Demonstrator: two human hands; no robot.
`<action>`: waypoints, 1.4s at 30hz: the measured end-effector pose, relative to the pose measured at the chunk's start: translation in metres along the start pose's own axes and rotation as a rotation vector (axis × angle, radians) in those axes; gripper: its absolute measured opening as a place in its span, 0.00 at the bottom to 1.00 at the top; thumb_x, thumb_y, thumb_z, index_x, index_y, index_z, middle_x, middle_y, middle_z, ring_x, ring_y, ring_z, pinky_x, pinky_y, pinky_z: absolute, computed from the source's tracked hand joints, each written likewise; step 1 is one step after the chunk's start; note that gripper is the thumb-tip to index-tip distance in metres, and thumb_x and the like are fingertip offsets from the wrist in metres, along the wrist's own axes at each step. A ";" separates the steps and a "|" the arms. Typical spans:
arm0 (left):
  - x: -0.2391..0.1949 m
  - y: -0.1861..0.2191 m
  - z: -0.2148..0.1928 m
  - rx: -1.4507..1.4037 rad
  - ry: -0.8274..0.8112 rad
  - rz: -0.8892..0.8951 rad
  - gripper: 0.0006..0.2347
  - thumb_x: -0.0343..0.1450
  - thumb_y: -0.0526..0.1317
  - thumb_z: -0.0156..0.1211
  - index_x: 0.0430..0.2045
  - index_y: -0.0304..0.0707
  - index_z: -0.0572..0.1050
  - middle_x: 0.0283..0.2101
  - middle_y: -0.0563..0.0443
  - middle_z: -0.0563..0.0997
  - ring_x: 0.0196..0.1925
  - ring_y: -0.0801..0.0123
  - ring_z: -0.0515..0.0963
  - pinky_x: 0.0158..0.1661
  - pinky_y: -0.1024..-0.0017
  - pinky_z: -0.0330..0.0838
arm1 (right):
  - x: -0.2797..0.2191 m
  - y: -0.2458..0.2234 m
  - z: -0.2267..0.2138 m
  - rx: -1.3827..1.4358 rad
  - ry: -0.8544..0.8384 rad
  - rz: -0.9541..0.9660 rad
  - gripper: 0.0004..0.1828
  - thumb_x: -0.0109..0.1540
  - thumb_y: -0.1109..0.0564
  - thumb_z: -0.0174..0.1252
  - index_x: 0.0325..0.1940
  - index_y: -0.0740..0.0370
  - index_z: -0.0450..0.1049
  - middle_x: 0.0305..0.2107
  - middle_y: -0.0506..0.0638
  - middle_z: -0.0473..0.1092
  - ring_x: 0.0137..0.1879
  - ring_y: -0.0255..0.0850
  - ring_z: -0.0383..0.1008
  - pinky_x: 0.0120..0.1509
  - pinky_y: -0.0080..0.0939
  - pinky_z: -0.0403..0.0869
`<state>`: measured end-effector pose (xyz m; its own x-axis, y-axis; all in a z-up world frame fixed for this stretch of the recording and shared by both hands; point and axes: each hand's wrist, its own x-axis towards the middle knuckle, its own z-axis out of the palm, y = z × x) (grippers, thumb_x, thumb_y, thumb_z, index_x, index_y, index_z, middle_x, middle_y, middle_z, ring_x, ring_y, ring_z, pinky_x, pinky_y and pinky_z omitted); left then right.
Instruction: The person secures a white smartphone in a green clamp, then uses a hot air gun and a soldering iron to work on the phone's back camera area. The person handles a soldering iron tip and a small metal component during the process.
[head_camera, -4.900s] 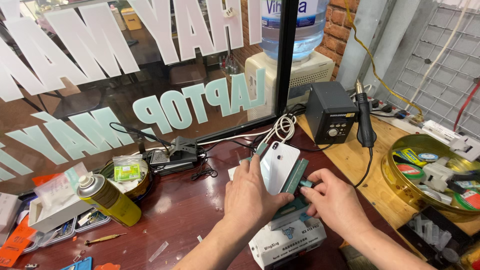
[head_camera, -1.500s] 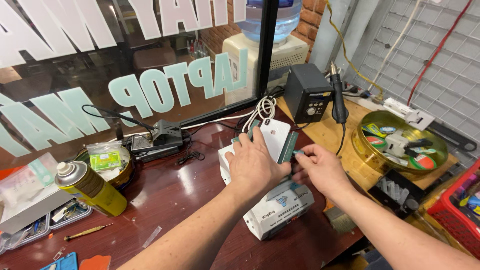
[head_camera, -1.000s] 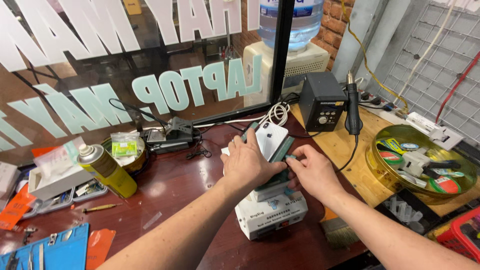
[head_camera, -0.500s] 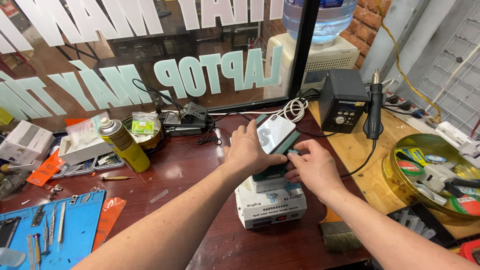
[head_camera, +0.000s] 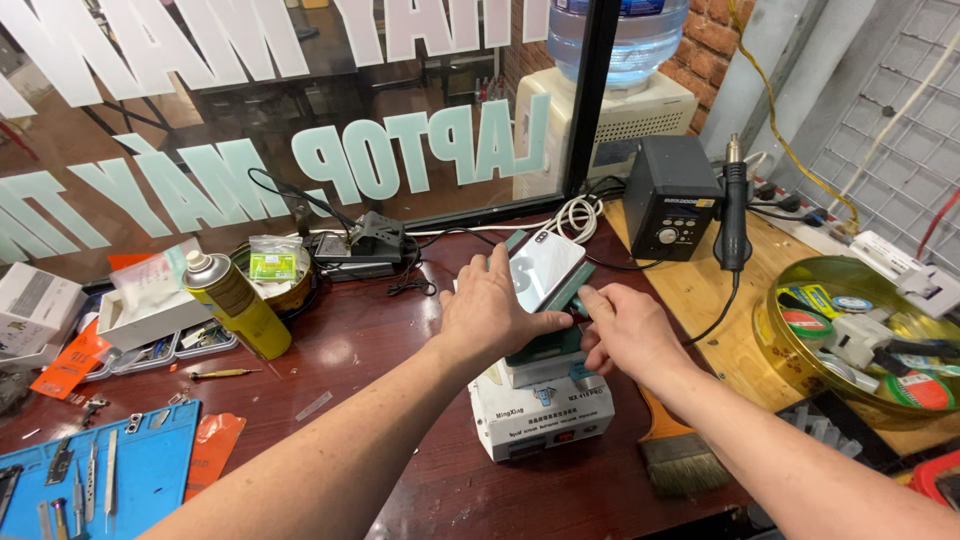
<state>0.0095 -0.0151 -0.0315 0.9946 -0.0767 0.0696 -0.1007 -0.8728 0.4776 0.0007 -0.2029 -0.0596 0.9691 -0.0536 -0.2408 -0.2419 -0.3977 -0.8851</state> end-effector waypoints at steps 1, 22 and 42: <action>0.000 0.001 0.000 0.007 -0.048 0.001 0.54 0.51 0.65 0.77 0.67 0.34 0.55 0.58 0.39 0.70 0.66 0.50 0.68 0.58 0.42 0.65 | -0.002 0.003 -0.006 -0.014 0.065 0.017 0.20 0.69 0.45 0.51 0.49 0.65 0.74 0.25 0.56 0.75 0.24 0.42 0.76 0.27 0.43 0.75; 0.002 0.005 -0.011 0.000 -0.093 0.001 0.47 0.53 0.58 0.77 0.64 0.33 0.59 0.56 0.34 0.70 0.63 0.47 0.69 0.60 0.47 0.64 | 0.021 0.044 -0.017 0.114 0.068 0.040 0.10 0.65 0.54 0.57 0.46 0.60 0.79 0.32 0.45 0.76 0.34 0.33 0.76 0.35 0.35 0.75; -0.003 0.002 -0.009 -0.028 -0.084 0.012 0.50 0.54 0.59 0.77 0.67 0.35 0.55 0.56 0.38 0.70 0.64 0.50 0.68 0.61 0.49 0.63 | 0.008 0.039 -0.002 0.542 -0.014 0.015 0.12 0.63 0.57 0.58 0.50 0.63 0.72 0.34 0.49 0.74 0.39 0.35 0.74 0.43 0.36 0.75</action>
<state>0.0066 -0.0123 -0.0226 0.9917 -0.1286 0.0020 -0.1122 -0.8577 0.5018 -0.0014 -0.2206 -0.0953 0.9655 -0.0419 -0.2571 -0.2497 0.1323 -0.9592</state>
